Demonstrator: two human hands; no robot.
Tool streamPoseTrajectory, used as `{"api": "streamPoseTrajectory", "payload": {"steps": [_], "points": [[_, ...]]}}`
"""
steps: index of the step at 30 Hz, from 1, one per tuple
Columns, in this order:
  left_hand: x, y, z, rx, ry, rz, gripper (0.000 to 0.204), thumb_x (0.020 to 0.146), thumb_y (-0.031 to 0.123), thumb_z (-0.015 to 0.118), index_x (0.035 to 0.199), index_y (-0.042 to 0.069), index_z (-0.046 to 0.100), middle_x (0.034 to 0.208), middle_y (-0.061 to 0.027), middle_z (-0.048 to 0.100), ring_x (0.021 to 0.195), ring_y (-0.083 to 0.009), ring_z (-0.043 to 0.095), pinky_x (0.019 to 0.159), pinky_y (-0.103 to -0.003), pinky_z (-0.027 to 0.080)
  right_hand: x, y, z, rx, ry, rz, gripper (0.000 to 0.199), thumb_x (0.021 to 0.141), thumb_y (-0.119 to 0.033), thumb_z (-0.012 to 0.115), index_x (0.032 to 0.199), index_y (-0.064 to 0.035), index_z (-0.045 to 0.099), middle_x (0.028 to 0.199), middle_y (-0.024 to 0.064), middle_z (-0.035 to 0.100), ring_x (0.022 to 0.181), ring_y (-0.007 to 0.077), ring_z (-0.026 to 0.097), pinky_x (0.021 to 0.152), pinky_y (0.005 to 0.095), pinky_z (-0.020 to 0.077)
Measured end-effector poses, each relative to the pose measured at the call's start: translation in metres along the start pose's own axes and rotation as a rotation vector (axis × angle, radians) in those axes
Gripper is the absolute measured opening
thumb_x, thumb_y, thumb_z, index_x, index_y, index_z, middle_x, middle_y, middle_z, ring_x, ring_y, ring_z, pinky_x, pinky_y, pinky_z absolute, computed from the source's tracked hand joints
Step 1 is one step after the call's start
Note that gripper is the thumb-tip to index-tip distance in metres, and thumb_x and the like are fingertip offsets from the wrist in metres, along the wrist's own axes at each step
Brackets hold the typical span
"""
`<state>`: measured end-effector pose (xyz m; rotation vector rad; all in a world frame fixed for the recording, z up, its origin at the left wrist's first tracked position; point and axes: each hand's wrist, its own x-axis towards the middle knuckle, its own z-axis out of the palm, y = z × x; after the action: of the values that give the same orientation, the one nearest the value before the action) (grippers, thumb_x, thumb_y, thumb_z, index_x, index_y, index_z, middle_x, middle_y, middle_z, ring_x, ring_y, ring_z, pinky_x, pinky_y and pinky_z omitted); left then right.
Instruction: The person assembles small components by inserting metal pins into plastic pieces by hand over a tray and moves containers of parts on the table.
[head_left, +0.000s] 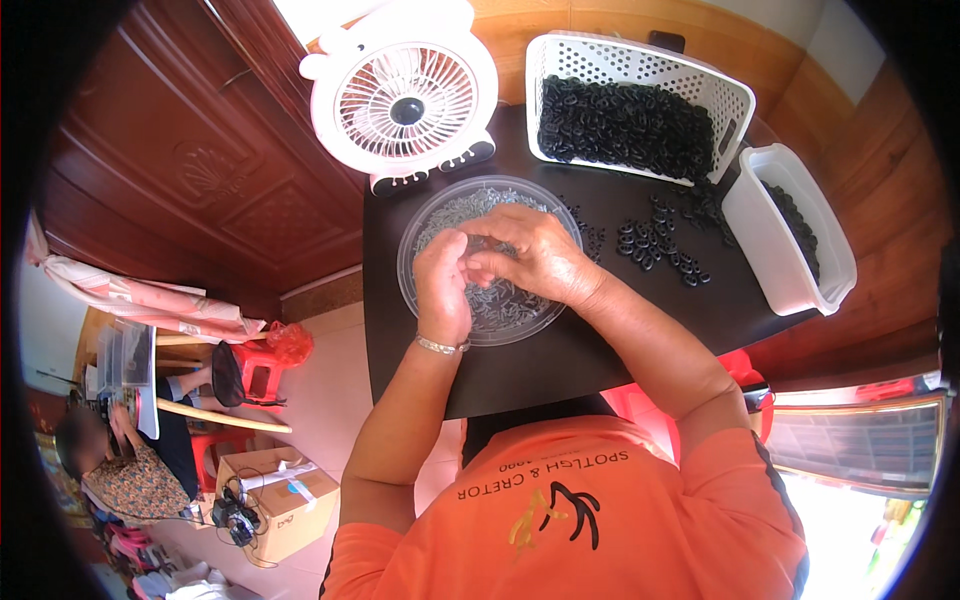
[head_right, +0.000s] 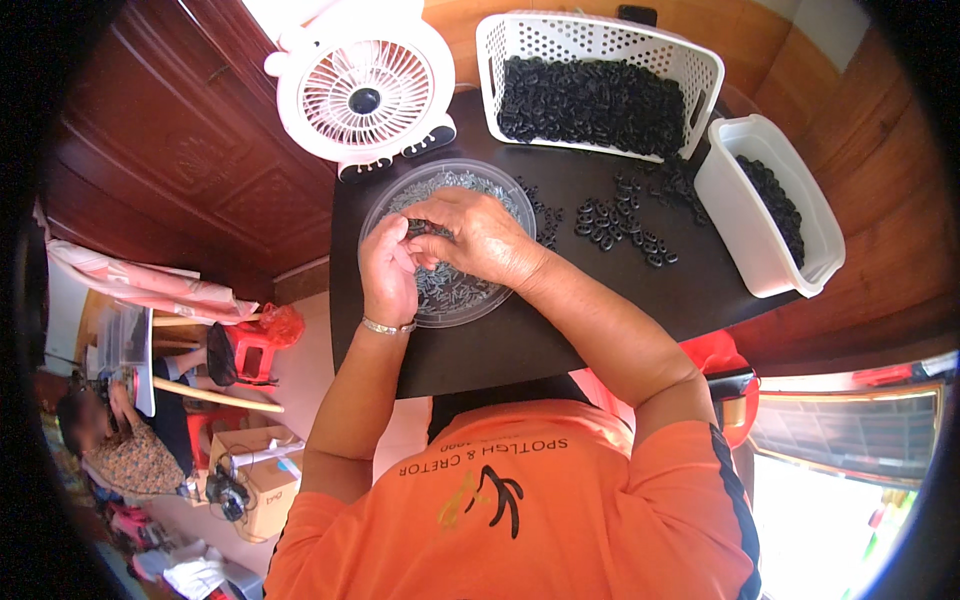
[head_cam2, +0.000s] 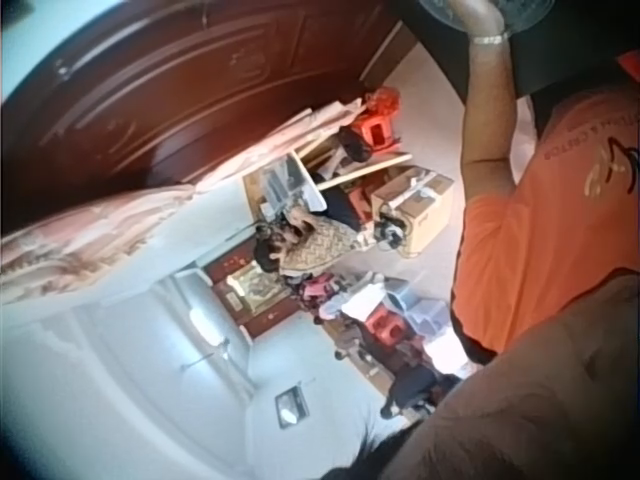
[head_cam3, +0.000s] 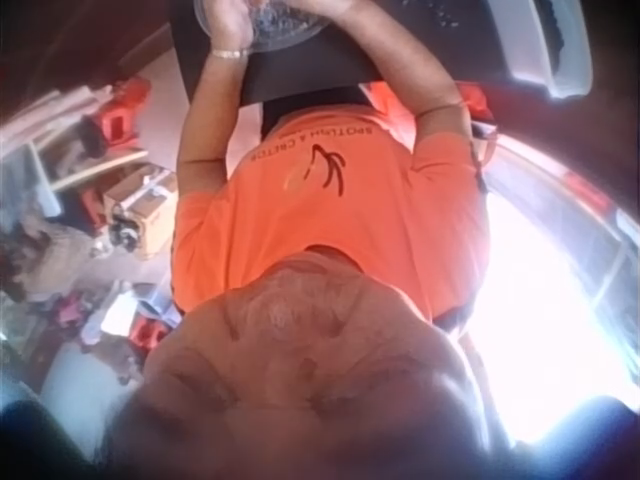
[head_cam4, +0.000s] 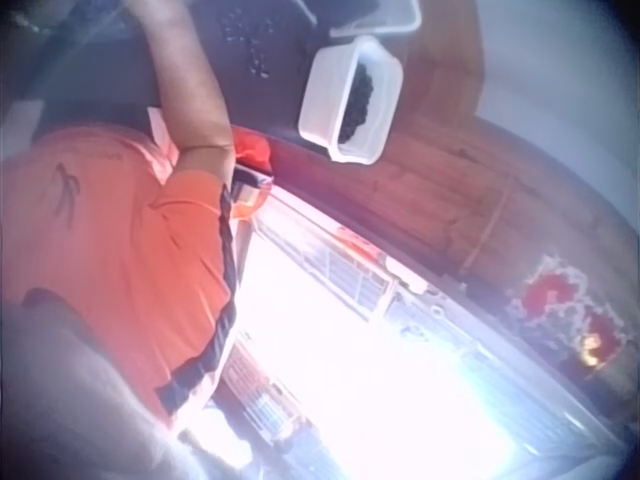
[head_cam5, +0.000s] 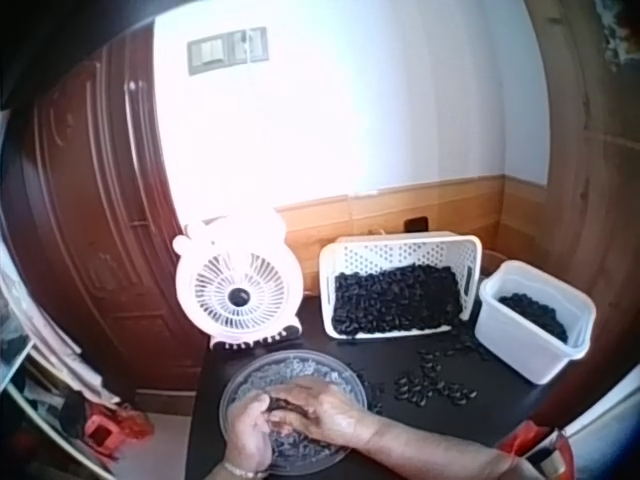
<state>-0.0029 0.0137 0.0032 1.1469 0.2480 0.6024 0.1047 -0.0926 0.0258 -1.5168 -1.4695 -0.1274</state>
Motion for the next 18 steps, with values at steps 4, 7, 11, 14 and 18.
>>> {"api": "streamPoseTrajectory", "payload": {"steps": [4, 7, 11, 14, 18], "points": [[-0.0012, 0.0028, 0.0039, 0.015, -0.002, 0.029, 0.027, 0.087, 0.026, 0.049, 0.084, 0.001, 0.058, 0.071, -0.0048, 0.058, 0.057, -0.0115, 0.054, 0.053, -0.023, 0.043, -0.0003, 0.0017, 0.0012, -0.006, 0.023, -0.015, 0.036, 0.071, -0.016, 0.074, 0.104, -0.0075, 0.064, 0.079, 0.008, 0.061, 0.073, 0.0248, 0.062, 0.065, 0.0343, 0.0504], [-0.0021, 0.0028, 0.0043, 0.027, 0.01, 0.03, 0.027, 0.087, 0.025, 0.049, 0.084, 0.0, 0.058, 0.069, -0.0053, 0.058, 0.057, -0.0116, 0.054, 0.052, -0.023, 0.043, 0.0001, 0.0006, 0.0011, -0.002, 0.018, -0.023, 0.036, 0.071, -0.017, 0.074, 0.104, -0.0075, 0.064, 0.079, 0.0081, 0.061, 0.073, 0.0251, 0.062, 0.065, 0.0342, 0.0505], [-0.0023, 0.0022, 0.0034, 0.015, -0.006, 0.039, 0.027, 0.087, 0.025, 0.049, 0.083, 0.0, 0.058, 0.067, -0.0056, 0.057, 0.057, -0.0119, 0.054, 0.052, -0.023, 0.042, -0.0002, -0.0016, 0.0013, -0.013, 0.019, -0.002, 0.036, 0.071, -0.017, 0.074, 0.104, -0.007, 0.063, 0.079, 0.0083, 0.061, 0.074, 0.0254, 0.062, 0.065, 0.0343, 0.0504], [-0.0025, 0.0011, 0.0028, 0.004, -0.003, 0.033, 0.027, 0.087, 0.024, 0.049, 0.084, -0.001, 0.058, 0.066, -0.0061, 0.057, 0.056, -0.0121, 0.054, 0.052, -0.023, 0.042, 0.0, -0.0022, 0.001, -0.013, 0.019, -0.001, 0.036, 0.071, -0.017, 0.074, 0.104, -0.0066, 0.063, 0.079, 0.0085, 0.061, 0.074, 0.0253, 0.062, 0.066, 0.0343, 0.0504], [-0.0028, 0.0016, 0.0038, 0.001, 0.015, 0.041, 0.027, 0.087, 0.024, 0.049, 0.084, -0.001, 0.059, 0.069, -0.0065, 0.059, 0.056, -0.0121, 0.053, 0.052, -0.023, 0.042, 0.0002, -0.0028, 0.0001, 0.014, 0.018, 0.009, 0.035, 0.071, -0.016, 0.074, 0.103, -0.0059, 0.064, 0.08, 0.0087, 0.061, 0.074, 0.0245, 0.062, 0.066, 0.0335, 0.0504]]}}
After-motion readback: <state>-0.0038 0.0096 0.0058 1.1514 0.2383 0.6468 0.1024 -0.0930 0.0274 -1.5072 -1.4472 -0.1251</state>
